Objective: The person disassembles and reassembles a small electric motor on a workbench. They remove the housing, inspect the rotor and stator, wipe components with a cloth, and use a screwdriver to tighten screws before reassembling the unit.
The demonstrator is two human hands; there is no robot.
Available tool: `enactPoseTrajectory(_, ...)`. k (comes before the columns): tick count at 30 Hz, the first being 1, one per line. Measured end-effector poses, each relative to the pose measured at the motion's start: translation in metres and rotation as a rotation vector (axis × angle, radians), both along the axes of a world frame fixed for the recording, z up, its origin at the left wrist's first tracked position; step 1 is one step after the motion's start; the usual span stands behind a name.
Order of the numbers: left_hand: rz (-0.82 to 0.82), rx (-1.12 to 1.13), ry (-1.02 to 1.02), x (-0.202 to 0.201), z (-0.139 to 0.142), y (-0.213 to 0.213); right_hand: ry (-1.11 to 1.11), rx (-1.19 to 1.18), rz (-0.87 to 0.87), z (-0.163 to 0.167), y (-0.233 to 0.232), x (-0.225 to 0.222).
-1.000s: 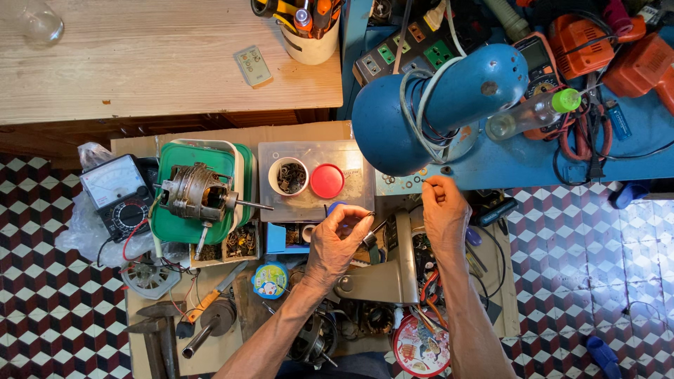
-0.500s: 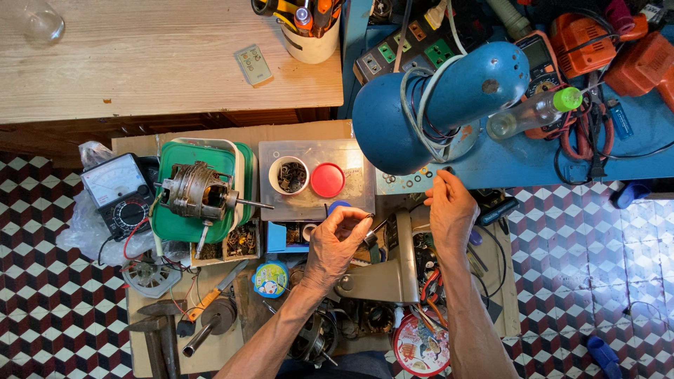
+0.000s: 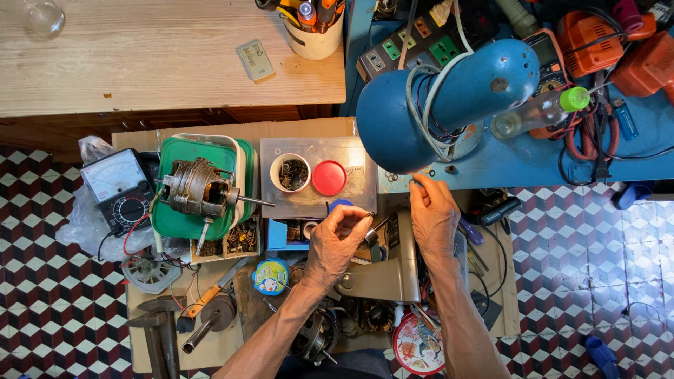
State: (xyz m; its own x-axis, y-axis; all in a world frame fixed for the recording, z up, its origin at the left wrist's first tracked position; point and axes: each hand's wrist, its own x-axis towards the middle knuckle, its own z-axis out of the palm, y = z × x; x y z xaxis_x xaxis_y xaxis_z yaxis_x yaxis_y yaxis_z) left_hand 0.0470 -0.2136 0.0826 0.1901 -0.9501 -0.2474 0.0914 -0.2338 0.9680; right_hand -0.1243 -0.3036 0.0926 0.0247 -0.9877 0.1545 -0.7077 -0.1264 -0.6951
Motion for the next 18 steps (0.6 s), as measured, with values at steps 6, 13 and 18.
enactPoseTrajectory(6, 0.009, -0.015, -0.001, 0.000, -0.001, -0.002, -0.073, 0.031, -0.013, -0.002, -0.002, 0.000)
enactPoseTrajectory(13, 0.021, 0.003, -0.044, 0.003, -0.001, -0.003, -0.342, 0.182, -0.048, -0.011, 0.008, -0.009)
enactPoseTrajectory(18, 0.028, -0.011, -0.009, 0.002, -0.005, -0.003, -0.590, 0.206, -0.047, -0.015, 0.011, -0.016)
